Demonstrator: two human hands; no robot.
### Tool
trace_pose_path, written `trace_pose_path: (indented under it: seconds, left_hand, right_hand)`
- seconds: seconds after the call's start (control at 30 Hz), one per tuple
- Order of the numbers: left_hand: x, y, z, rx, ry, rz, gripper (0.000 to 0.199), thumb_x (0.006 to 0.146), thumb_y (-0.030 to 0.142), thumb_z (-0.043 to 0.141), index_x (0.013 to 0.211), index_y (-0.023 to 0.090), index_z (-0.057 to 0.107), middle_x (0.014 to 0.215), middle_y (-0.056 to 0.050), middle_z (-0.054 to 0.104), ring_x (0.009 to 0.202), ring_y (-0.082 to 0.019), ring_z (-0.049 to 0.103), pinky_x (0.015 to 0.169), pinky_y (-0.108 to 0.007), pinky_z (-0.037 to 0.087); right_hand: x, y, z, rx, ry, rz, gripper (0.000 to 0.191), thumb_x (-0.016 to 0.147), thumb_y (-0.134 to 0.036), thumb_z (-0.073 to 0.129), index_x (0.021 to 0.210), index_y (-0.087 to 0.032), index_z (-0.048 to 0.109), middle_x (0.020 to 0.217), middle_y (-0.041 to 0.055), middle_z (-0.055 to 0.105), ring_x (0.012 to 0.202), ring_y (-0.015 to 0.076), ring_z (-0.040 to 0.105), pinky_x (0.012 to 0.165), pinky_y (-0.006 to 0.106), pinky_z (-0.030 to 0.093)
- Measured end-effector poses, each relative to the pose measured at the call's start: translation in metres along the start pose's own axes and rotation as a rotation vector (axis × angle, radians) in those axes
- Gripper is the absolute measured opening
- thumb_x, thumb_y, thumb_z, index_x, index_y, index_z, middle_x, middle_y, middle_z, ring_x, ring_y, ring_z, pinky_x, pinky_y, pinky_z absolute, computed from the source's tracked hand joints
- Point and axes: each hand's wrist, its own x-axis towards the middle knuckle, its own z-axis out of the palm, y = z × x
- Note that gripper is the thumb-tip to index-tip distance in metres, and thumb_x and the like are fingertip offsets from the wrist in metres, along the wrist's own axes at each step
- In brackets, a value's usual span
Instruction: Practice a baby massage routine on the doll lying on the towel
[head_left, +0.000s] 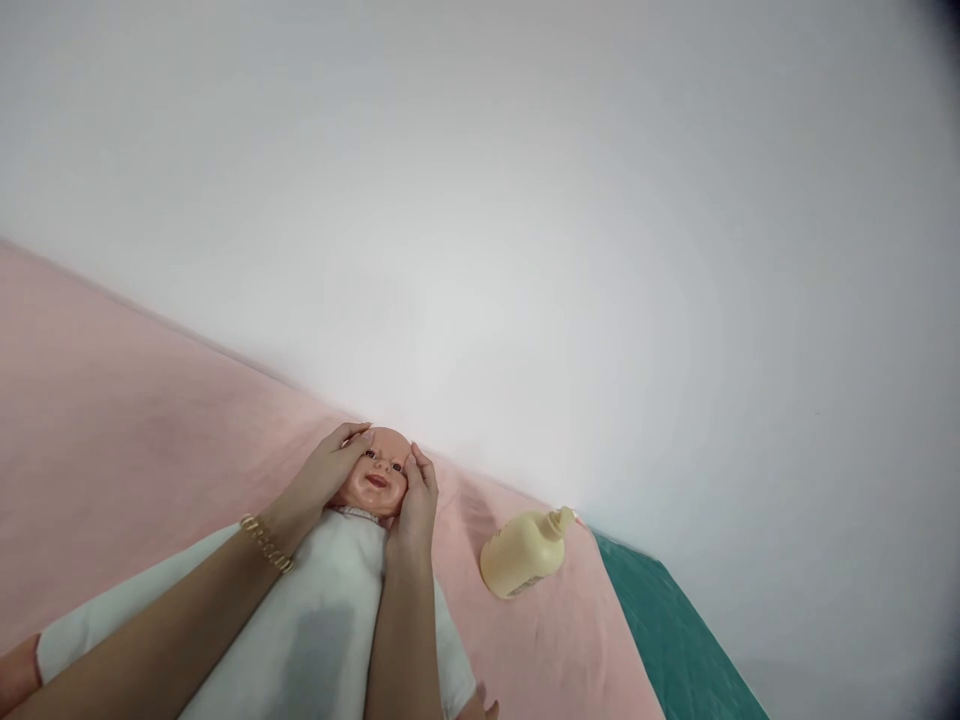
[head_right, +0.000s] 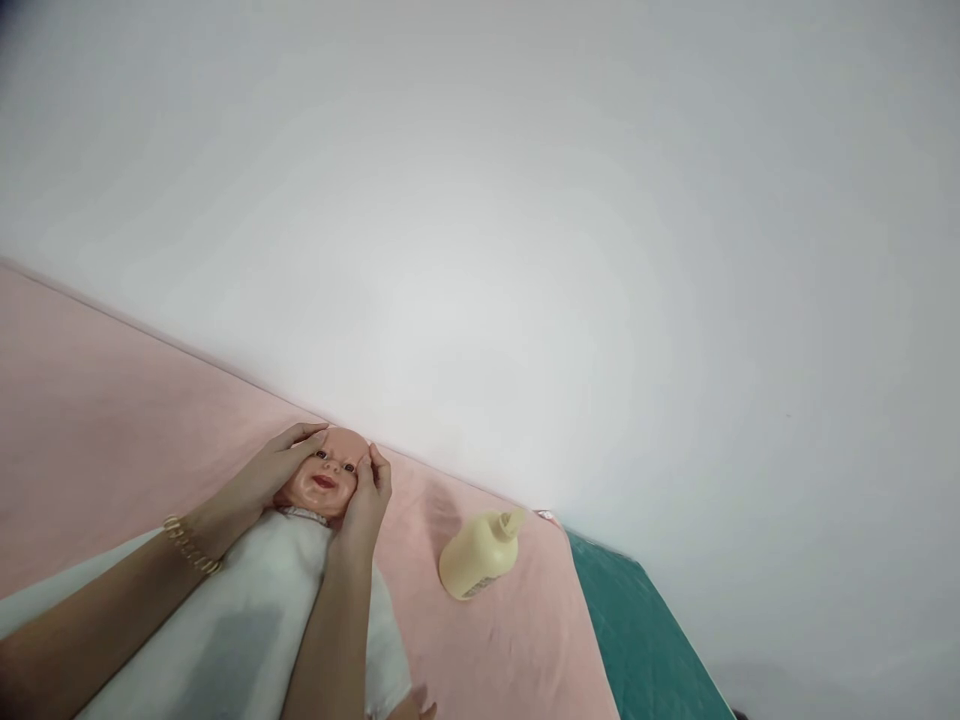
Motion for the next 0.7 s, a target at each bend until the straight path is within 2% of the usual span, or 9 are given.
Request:
trace_pose_path:
  seconds: [0.27, 0.4, 0.53, 0.7]
  left_hand:
    - [0.0, -0.005, -0.001, -0.059, -0.007, -0.004, 0.035, 0.076, 0.035, 0.057, 0.105, 0.018, 0.067, 0.119, -0.012, 0.072, 0.111, -0.029, 0.068, 0.095, -0.04, 0.055]
    - [0.004, -0.009, -0.001, -0.066, -0.011, -0.009, 0.039, 0.076, 0.035, 0.056, 0.108, 0.016, 0.066, 0.123, -0.014, 0.07, 0.112, -0.028, 0.068, 0.097, -0.04, 0.054]
    - [0.01, -0.014, -0.003, -0.06, -0.014, 0.009, 0.041, 0.076, 0.039, 0.056, 0.108, 0.015, 0.066, 0.124, -0.016, 0.07, 0.118, -0.03, 0.066, 0.102, -0.041, 0.052]
    - [0.013, -0.021, -0.005, 0.019, -0.007, 0.041, 0.047, 0.085, 0.043, 0.053, 0.121, 0.015, 0.064, 0.131, -0.017, 0.067, 0.119, -0.028, 0.066, 0.098, -0.039, 0.054]
  right_hand:
    - [0.002, 0.002, -0.003, 0.14, -0.027, 0.026, 0.036, 0.069, -0.025, 0.067, 0.104, -0.021, 0.076, 0.115, 0.0068, 0.076, 0.102, 0.0229, 0.071, 0.092, 0.038, 0.058]
    - [0.004, 0.002, -0.004, 0.13, -0.058, 0.051, 0.04, 0.07, -0.024, 0.067, 0.109, -0.02, 0.075, 0.122, 0.0086, 0.073, 0.107, 0.0235, 0.071, 0.096, 0.039, 0.056]
    - [0.0, 0.0, -0.005, 0.144, -0.108, 0.04, 0.045, 0.074, -0.036, 0.074, 0.115, -0.018, 0.073, 0.129, 0.01, 0.07, 0.117, 0.024, 0.067, 0.101, 0.038, 0.053]
    - [-0.018, -0.003, -0.015, 0.019, -0.162, -0.033, 0.07, 0.075, -0.058, 0.077, 0.131, -0.018, 0.065, 0.143, 0.0111, 0.06, 0.129, 0.0235, 0.06, 0.101, 0.034, 0.052]
